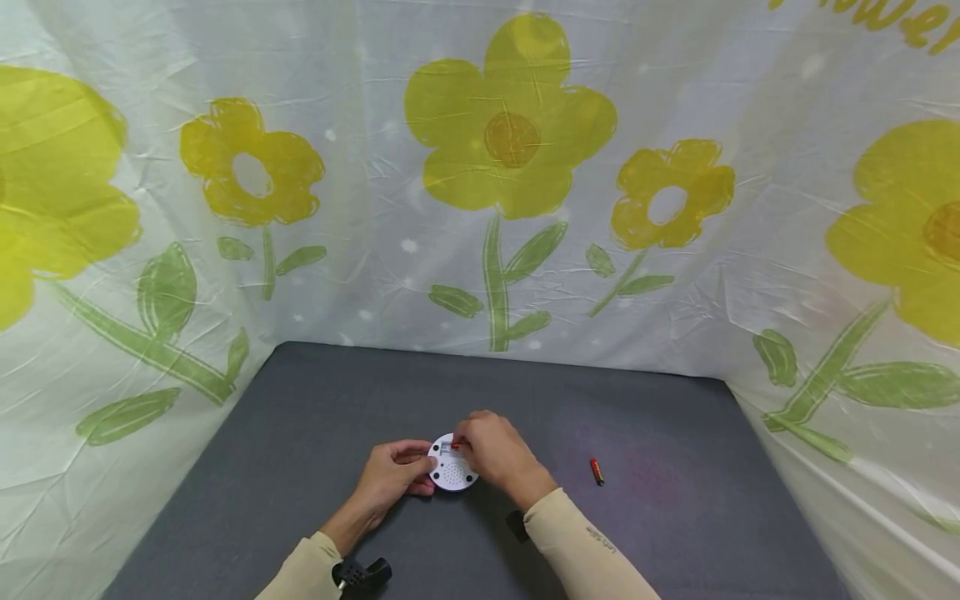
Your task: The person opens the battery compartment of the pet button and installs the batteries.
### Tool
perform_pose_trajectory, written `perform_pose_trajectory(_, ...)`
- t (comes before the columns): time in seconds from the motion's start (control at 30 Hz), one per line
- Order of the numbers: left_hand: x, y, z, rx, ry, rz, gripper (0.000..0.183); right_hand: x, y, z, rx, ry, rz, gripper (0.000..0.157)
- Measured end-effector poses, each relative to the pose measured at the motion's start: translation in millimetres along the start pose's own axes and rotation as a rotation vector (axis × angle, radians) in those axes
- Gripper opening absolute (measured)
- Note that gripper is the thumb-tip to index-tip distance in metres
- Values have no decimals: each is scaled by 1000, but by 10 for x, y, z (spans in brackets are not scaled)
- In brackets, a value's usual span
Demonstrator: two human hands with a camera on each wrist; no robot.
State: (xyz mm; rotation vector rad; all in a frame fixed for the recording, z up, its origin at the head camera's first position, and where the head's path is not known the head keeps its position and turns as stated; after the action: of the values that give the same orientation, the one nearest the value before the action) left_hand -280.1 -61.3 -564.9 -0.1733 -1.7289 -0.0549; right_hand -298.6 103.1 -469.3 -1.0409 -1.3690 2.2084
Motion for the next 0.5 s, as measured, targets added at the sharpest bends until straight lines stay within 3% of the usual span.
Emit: perform_pose_trajectory(0.5,12,-7,-20,10,8,13,36,-57,87,37,21,15,-57,6)
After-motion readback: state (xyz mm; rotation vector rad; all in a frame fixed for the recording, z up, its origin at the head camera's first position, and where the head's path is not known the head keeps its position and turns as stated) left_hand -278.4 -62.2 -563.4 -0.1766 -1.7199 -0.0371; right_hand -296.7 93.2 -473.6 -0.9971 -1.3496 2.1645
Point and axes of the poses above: each hand's wrist, its own z-axis towards the middle knuckle, its own y-axis out of the palm, x = y × z, the point moved 5 cm from there along z, towards the middle knuckle, and after that the axes turned 13 degrees about z, right-handed, at the moved point
